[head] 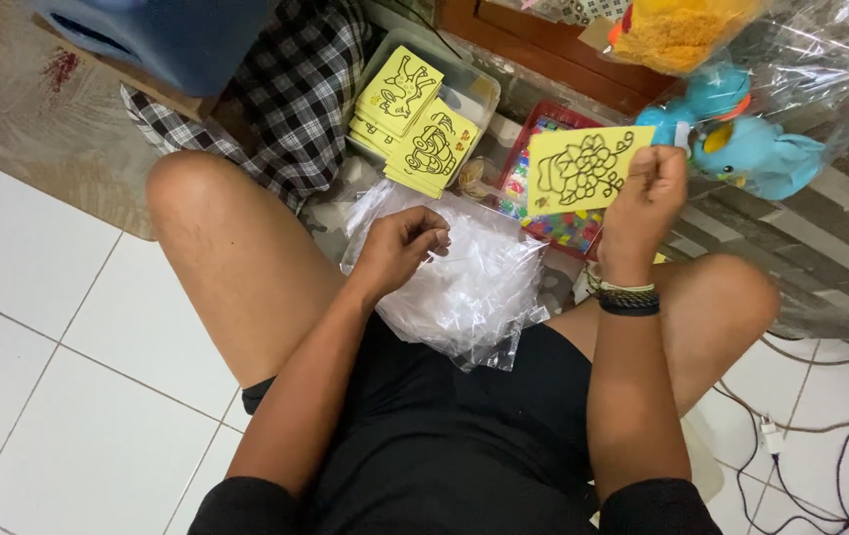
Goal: The person is picking up individual yellow stickers from a pile and placing them into a clear plastic bag while sitting on the floor.
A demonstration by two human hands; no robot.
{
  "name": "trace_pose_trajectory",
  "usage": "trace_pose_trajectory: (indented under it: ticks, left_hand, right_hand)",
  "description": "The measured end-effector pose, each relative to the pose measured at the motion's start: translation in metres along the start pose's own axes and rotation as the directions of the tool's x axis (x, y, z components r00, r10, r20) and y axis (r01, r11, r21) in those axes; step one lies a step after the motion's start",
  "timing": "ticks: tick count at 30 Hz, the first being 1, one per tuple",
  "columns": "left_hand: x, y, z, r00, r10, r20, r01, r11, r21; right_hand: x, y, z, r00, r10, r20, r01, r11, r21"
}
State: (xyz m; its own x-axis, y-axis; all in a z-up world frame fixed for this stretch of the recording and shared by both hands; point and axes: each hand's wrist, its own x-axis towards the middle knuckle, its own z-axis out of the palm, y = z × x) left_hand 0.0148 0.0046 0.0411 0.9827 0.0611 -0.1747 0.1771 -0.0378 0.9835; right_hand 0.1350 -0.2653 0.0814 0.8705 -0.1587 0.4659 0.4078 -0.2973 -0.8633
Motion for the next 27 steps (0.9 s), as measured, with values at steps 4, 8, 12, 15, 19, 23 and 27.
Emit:
trace_pose_trajectory:
  ticks: [4,8,12,15,19,23,27]
  left_hand:
    - [0.003,-0.004,-0.001,1.0,-0.024,-0.018,0.023,0.999,-0.035]
    - [0.003,-0.003,0.001,0.999,-0.018,-0.048,0.016,0.999,-0.034]
    - [0.0,0.003,0.001,1.0,0.01,-0.003,-0.01,1.0,-0.015]
    - [-0.001,0.002,0.003,1.0,0.016,0.011,-0.015,0.999,-0.036]
    - [-0.001,0.003,0.002,0.999,0.022,0.028,-0.021,1.0,-0.018]
    - [-0.002,0.004,0.002,0.999,0.037,0.032,-0.037,0.999,0.003]
    - [-0.002,0.001,0.002,0.999,0.031,0.041,-0.031,1.0,0.006]
  right_hand:
    - [-0.001,-0.014,0.0,0.973,0.221,0.062,-0.227,0.967,0.12]
    - [-0.005,-0.02,0.004,0.957,0.198,0.213,-0.256,0.921,0.295]
    - [-0.009,-0.019,0.009,0.945,0.132,0.298,-0.222,0.929,0.296]
    - [-0.012,-0.014,0.01,0.93,0.102,0.354,-0.186,0.959,0.213]
    - [-0.012,-0.014,0.005,0.901,0.122,0.417,-0.208,0.964,0.166]
    - [-0.015,-0.014,0.006,0.865,0.155,0.478,-0.232,0.967,0.108]
    - [-0.017,0.005,0.009,0.833,0.165,0.528,-0.247,0.965,0.087]
